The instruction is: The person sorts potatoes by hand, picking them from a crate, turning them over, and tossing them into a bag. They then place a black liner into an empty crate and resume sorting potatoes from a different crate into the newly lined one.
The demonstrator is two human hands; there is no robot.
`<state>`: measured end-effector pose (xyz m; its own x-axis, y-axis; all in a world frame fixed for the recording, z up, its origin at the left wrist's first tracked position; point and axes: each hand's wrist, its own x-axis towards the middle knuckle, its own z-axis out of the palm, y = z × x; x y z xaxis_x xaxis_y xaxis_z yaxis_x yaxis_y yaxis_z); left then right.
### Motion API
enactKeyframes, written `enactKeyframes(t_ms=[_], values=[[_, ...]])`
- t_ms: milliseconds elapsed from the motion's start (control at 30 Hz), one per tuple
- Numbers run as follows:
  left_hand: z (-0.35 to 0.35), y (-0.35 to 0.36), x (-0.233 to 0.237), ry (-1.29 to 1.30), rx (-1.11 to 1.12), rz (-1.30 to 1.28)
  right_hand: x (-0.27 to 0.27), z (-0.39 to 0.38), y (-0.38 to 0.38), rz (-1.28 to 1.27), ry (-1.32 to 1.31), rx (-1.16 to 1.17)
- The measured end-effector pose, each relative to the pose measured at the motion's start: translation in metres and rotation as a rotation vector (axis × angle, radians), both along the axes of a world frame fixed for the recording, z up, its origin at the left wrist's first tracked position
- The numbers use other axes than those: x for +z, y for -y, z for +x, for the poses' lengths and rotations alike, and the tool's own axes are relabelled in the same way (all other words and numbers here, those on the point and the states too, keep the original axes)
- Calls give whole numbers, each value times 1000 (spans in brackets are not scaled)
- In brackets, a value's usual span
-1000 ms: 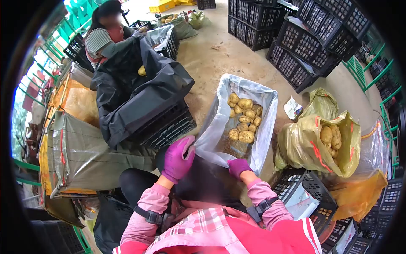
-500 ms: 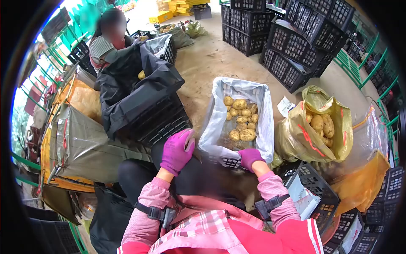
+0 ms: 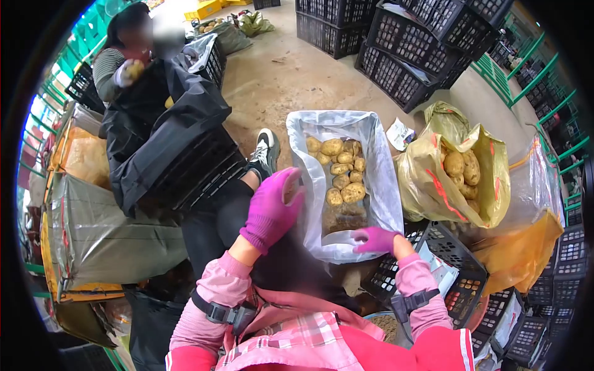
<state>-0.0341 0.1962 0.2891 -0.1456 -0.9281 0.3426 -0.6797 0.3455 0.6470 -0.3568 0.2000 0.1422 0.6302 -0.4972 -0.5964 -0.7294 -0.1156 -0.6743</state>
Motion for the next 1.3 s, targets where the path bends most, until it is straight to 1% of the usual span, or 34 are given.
enactKeyframes(t_ms=[33,67,100,133,167,200,233,267,333,367,433,533,567,667,700,733,767,800,833,867,900,933,1000,1033,1133,1167,1267,1300], values=[[-5,13,-2,-23,-36,26,6,-4,22,-83,98,-85],[-11,28,-4,-45,-72,51,16,-1,42,-171,55,-255],[-20,41,-7,-25,-81,4,24,8,62,-264,-86,-405],[-28,50,-15,-116,-84,95,21,11,87,-370,-140,-462],[-34,62,-25,-207,-84,180,-8,6,116,-389,-92,-525],[-37,73,-37,-296,-82,265,-28,9,144,-336,-79,-591],[-38,80,-54,-392,-63,354,-37,18,168,-362,-159,-600],[-40,84,-67,-421,9,507,-63,21,193,-369,-148,-632],[-44,87,-56,-549,-13,555,-70,45,234,-301,-389,-642],[-46,89,-60,-681,-64,565,-84,50,249,-289,-433,-680],[-50,93,-59,-783,-22,650,-121,65,274,-273,-511,-748],[-51,100,-47,-894,-18,762,-188,90,266,-553,-685,-768],[-51,102,-47,-929,-34,798,-189,85,268,-444,-581,-821],[-51,106,-58,-1002,-4,784,-198,65,272,-440,-332,-778],[-50,109,-55,-1031,16,768,-165,70,265,74,57,-1046],[-49,111,-58,-957,86,711,-127,73,246,290,361,-1181],[-47,112,-64,-899,134,678,-85,76,229,297,536,-1103],[-47,113,-70,-841,182,642,-62,75,213,432,828,-1015],[-52,113,-73,-814,237,592,-34,76,195,504,995,-962],[-53,113,-73,-771,289,541,-5,82,177,495,1086,-945],[-52,110,-69,-742,261,582,23,89,161,497,1173,-915],[-51,107,-65,-815,226,707,44,93,146,490,1263,-887],[-48,101,-58,-950,152,954,71,105,118,372,1285,-908],[-48,97,-56,-937,85,952,77,107,109,314,1298,-912],[-39,85,-51,-902,-99,936,77,113,94,-205,949,-744],[-34,82,-27,-999,-146,1128,81,118,89,-307,880,-684],[-24,68,-39,-1098,-231,901,100,131,70,-25,1189,-815],[-19,64,-41,-1145,-249,815,106,131,69,59,1239,-821]])
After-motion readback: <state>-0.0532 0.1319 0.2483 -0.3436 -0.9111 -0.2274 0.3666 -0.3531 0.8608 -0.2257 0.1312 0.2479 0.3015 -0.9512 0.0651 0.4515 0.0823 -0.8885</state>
